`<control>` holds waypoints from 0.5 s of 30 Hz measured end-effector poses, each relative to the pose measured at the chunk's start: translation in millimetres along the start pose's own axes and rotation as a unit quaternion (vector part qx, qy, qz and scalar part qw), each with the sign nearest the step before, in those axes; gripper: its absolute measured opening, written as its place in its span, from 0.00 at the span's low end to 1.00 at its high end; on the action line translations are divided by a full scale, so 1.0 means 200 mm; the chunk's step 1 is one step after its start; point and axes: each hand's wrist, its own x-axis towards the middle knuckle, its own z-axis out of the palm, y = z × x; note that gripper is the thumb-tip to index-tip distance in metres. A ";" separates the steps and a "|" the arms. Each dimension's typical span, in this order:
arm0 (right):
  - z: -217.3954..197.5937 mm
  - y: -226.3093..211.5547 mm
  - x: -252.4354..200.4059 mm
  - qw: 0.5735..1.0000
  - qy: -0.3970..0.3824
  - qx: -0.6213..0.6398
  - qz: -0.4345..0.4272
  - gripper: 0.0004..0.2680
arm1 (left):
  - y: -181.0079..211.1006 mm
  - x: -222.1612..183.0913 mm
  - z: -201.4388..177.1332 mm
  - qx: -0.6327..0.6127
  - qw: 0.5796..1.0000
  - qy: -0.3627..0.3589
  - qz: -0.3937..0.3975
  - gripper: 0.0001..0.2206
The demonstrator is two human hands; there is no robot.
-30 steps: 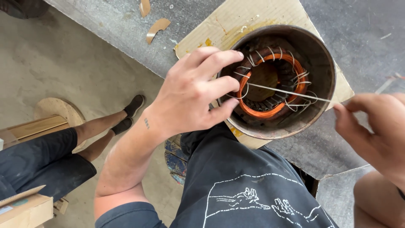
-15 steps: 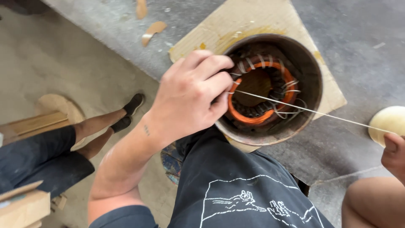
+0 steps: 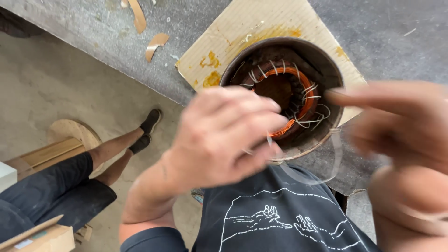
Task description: Tying and securing the copper windings of a motor stator using string
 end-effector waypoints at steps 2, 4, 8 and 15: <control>0.30 -0.32 0.28 0.998 -0.022 0.049 -0.022 0.32 | 0.07 0.02 0.02 -0.097 0.995 -0.032 0.002 0.21; 0.36 -0.35 0.33 0.993 -0.039 0.106 -0.044 0.30 | 0.09 -0.01 0.07 -0.152 0.985 -0.016 -0.078 0.18; 0.46 -0.30 0.34 0.955 -0.029 0.292 -0.051 0.26 | 0.12 -0.09 0.08 -0.344 0.910 -0.018 -0.232 0.23; 0.52 -0.22 0.40 0.868 0.041 0.482 -0.113 0.19 | 0.09 -0.23 0.06 -0.496 0.852 0.008 -0.166 0.09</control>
